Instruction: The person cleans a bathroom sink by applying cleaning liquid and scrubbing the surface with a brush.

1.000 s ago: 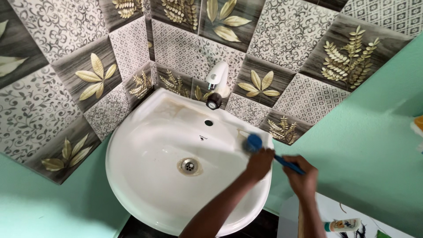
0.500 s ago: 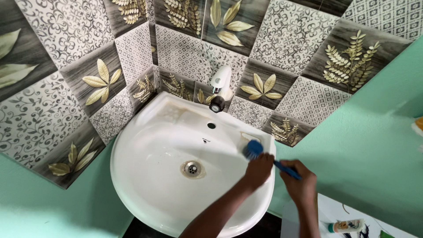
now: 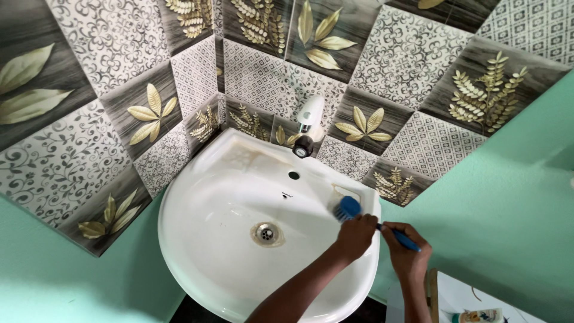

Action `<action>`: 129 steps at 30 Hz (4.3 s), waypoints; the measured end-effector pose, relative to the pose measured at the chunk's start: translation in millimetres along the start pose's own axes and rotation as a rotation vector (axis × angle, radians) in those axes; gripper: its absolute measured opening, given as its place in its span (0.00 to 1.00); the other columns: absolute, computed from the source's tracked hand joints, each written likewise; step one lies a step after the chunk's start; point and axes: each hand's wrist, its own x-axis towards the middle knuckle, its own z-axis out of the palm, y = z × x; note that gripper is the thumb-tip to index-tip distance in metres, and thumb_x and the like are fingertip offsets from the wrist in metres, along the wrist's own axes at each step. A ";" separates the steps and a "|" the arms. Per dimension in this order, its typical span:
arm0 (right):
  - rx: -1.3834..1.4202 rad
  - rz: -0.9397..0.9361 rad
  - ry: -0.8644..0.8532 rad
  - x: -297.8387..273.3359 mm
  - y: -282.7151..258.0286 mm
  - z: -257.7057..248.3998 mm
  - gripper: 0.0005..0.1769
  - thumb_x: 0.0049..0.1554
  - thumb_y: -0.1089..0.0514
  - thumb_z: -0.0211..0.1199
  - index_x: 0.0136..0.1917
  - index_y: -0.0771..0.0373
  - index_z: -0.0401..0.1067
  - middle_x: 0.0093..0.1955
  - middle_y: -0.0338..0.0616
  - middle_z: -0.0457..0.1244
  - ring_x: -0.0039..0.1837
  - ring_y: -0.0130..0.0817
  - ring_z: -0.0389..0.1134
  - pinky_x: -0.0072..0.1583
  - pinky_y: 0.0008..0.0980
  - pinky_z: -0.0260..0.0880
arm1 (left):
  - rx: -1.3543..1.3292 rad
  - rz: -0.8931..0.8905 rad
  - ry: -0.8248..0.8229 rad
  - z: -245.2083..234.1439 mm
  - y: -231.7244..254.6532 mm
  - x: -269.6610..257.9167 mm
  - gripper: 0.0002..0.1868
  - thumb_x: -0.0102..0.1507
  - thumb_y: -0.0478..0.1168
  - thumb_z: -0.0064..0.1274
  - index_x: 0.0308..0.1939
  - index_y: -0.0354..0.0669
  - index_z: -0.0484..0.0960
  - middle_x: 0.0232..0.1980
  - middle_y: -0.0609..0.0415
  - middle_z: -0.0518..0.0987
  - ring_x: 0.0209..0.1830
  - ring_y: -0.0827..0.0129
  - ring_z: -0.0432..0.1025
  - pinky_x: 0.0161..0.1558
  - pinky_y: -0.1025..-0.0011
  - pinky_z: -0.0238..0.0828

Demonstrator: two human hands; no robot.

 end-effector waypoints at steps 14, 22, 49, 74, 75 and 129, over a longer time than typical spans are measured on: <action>0.362 -0.120 -0.235 41.0 -25.0 157.2 0.06 0.55 0.65 0.72 0.48 0.66 0.81 0.42 0.43 0.72 0.43 0.24 0.68 0.47 0.24 0.69 | 0.340 -0.126 0.274 -60.1 -168.6 16.6 0.06 0.64 0.36 0.48 0.34 0.40 0.78 0.35 0.45 0.81 0.35 0.51 0.79 0.31 0.58 0.77; 0.125 -0.217 -0.046 39.9 26.8 35.9 0.08 0.53 0.64 0.74 0.47 0.67 0.80 0.42 0.42 0.72 0.43 0.24 0.69 0.46 0.24 0.69 | 0.147 -0.055 -0.065 38.2 -61.5 45.2 0.07 0.70 0.37 0.46 0.44 0.40 0.79 0.37 0.44 0.82 0.36 0.51 0.79 0.34 0.54 0.74; 0.115 -0.206 -0.328 2.1 -3.3 23.6 0.12 0.55 0.65 0.70 0.53 0.64 0.80 0.46 0.44 0.74 0.40 0.26 0.70 0.40 0.26 0.71 | 0.094 -0.065 0.034 -18.8 -50.2 -26.8 0.08 0.66 0.34 0.45 0.48 0.36 0.76 0.40 0.42 0.79 0.40 0.48 0.77 0.39 0.52 0.74; 0.587 -0.155 -0.360 26.7 -108.3 316.5 0.06 0.57 0.65 0.70 0.48 0.69 0.78 0.47 0.44 0.73 0.47 0.25 0.72 0.52 0.25 0.73 | 0.330 -0.302 0.414 -208.8 -255.6 -27.8 0.06 0.65 0.33 0.50 0.45 0.40 0.76 0.45 0.46 0.79 0.50 0.50 0.76 0.39 0.61 0.77; 0.522 -0.236 -0.331 30.4 -108.0 327.7 0.07 0.56 0.65 0.70 0.48 0.69 0.78 0.46 0.45 0.73 0.47 0.25 0.71 0.51 0.25 0.72 | 0.272 -0.322 0.415 -208.2 -266.5 -19.9 0.07 0.65 0.33 0.49 0.47 0.41 0.77 0.46 0.46 0.79 0.48 0.51 0.76 0.39 0.59 0.77; 0.342 -0.262 -0.349 16.8 -138.4 304.6 0.04 0.55 0.65 0.69 0.43 0.68 0.77 0.44 0.45 0.73 0.46 0.24 0.71 0.51 0.26 0.73 | 0.066 -0.300 0.373 -192.1 -267.6 -47.6 0.11 0.68 0.34 0.46 0.54 0.43 0.77 0.51 0.45 0.80 0.45 0.52 0.77 0.39 0.57 0.76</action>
